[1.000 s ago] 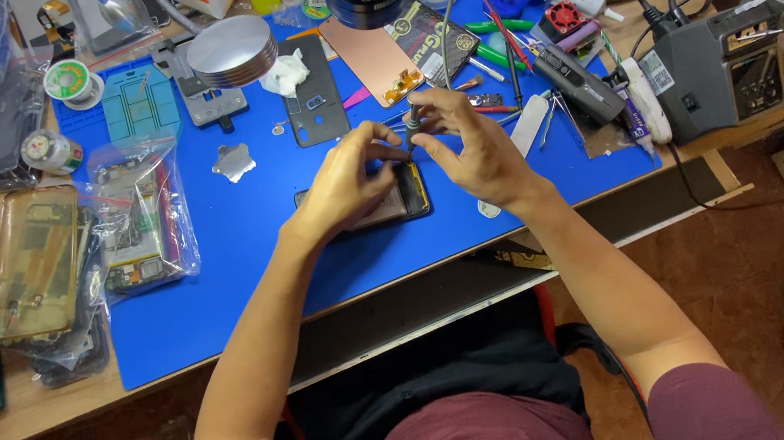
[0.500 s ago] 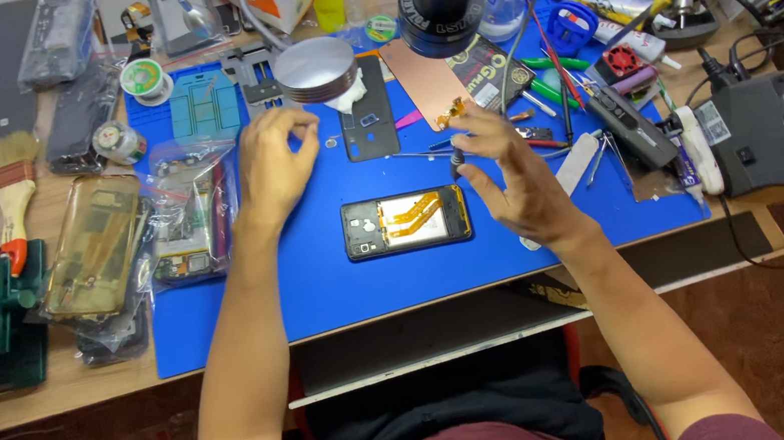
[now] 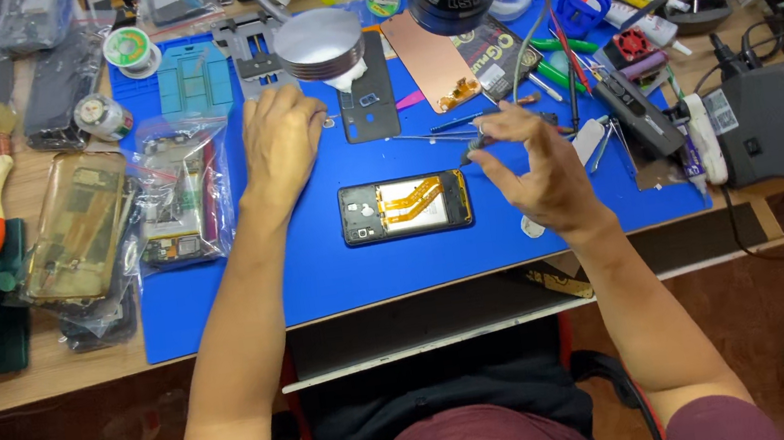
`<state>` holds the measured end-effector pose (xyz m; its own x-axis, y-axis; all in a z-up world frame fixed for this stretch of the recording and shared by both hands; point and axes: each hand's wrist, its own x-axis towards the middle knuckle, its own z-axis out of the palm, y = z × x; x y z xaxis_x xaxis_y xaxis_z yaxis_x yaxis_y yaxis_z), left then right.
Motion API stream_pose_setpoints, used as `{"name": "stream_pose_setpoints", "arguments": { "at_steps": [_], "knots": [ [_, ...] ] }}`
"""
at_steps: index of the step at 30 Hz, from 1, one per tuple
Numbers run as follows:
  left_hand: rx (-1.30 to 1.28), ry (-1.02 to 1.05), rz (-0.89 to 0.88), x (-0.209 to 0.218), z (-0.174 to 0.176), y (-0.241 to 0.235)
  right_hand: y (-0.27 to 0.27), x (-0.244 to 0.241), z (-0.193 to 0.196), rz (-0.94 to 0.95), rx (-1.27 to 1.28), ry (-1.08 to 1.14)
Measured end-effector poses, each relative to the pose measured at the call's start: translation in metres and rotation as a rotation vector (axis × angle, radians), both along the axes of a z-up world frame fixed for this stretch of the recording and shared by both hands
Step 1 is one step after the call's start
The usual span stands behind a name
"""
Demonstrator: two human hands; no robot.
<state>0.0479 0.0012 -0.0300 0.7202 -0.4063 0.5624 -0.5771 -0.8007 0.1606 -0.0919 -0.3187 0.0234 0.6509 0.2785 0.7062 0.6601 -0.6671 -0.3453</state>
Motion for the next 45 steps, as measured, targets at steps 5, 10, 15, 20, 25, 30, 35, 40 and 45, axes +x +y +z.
{"name": "stream_pose_setpoints", "arguments": {
  "at_steps": [5, 10, 15, 20, 25, 30, 35, 40, 45],
  "knots": [
    [0.026, -0.043, -0.014, 0.005, -0.003, 0.0, 0.002, 0.001, 0.003, 0.042, 0.076, 0.063],
    [-0.22, -0.029, -0.085, -0.003, 0.009, -0.007, 0.013, -0.005, 0.014, 0.142, 0.184, 0.109],
    [-0.689, 0.17, -0.345, -0.03, 0.025, -0.032, 0.016, -0.01, 0.019, 0.148, 0.183, 0.128],
    [-0.939, 0.53, -0.473, -0.049, 0.019, -0.077, 0.011, -0.004, 0.005, 0.041, 0.126, 0.01],
    [-0.897, 0.808, -0.492, -0.079, 0.035, -0.092, 0.007, -0.005, 0.001, 0.059, 0.1, -0.001],
    [-1.133, 0.877, -0.511, -0.089, 0.022, -0.094, 0.002, -0.001, -0.007, 0.082, 0.167, 0.017],
    [-1.315, 0.996, -0.508, -0.099, 0.032, -0.094, 0.006, -0.005, -0.003, 0.059, 0.164, 0.058],
    [-1.461, 1.099, -0.521, -0.097, 0.028, -0.093, 0.006, -0.008, -0.008, 0.006, 0.151, 0.182],
    [-1.421, 1.178, -0.514, -0.102, 0.028, -0.093, 0.006, -0.008, -0.005, 0.015, 0.184, 0.231]
  ]
}}
